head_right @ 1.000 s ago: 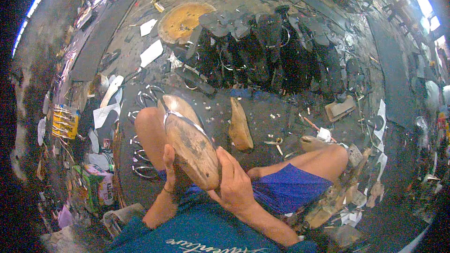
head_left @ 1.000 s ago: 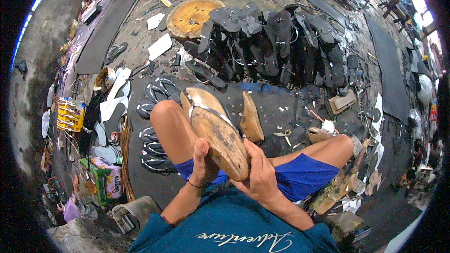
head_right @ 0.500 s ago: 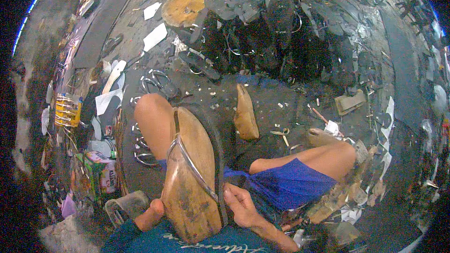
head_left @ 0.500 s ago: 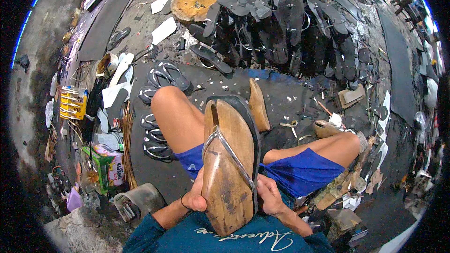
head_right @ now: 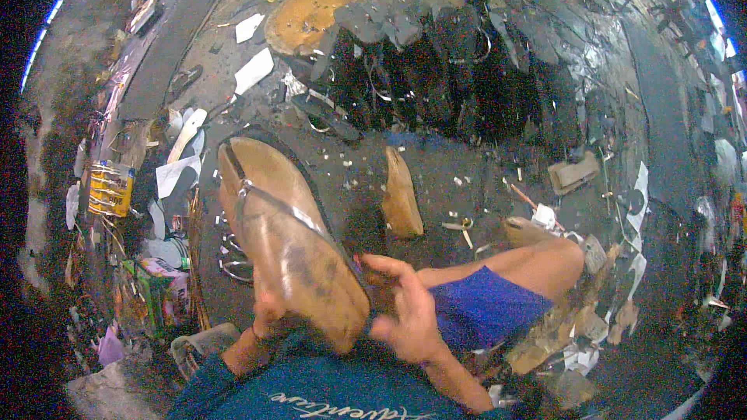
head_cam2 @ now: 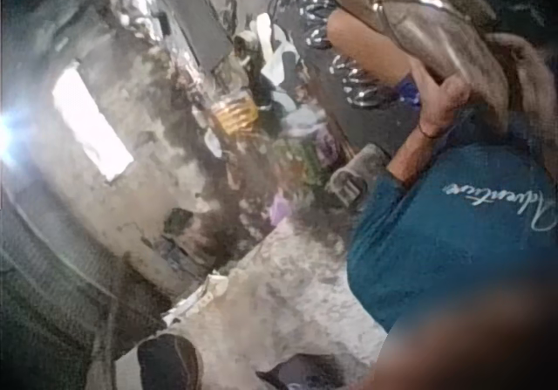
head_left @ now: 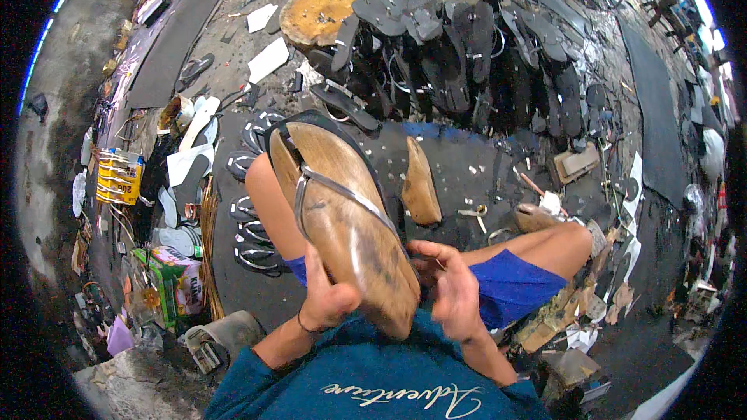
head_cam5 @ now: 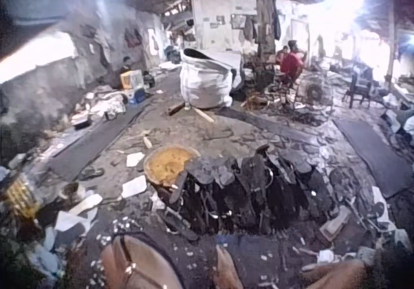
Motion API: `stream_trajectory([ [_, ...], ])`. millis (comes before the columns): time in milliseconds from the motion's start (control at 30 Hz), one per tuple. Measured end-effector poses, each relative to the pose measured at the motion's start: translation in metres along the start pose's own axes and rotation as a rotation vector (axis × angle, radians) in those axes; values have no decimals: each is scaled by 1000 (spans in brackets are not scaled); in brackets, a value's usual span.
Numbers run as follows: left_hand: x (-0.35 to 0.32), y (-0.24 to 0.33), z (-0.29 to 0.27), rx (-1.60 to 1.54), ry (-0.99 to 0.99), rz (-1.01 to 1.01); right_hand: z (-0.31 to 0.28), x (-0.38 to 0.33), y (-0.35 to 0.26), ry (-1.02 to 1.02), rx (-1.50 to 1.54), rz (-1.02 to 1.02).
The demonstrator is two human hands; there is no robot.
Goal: The person sits on the floor and repeatedly presses a black flip-flop sole onto a wooden shoe last, then removes it and repeats the process. The person handles multiple flip-flops and lasts, turning them over and repositioning them during the cycle.
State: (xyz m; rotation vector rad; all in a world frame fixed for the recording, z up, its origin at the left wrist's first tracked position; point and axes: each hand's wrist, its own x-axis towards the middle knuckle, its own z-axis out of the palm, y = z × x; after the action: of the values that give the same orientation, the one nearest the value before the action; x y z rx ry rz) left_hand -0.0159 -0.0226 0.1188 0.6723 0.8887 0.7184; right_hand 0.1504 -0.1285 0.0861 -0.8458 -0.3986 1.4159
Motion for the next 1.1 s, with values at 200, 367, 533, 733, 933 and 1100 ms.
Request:
stream_trajectory([
  [200, 22, 1, 17, 382, -130, 184, 4, 8, -16, -118, -986, -168],
  [367, 12, 16, 36, 857, -326, 278, -2, 4, -13, -203, 2, 64],
  [533, 30, 35, 34, 1346, -91, 645, -1, -9, -6, 118, 544, -1],
  [733, 11, -5, 32, 841, -521, -122, 6, -57, -17, 432, 614, 44],
  [933, -24, -34, 18, 551, -550, -217, -7, -105, -13, 552, 685, 250],
  [1100, -40, -20, 5, 440, -527, -266, -8, -96, -20, 585, 679, 210],
])
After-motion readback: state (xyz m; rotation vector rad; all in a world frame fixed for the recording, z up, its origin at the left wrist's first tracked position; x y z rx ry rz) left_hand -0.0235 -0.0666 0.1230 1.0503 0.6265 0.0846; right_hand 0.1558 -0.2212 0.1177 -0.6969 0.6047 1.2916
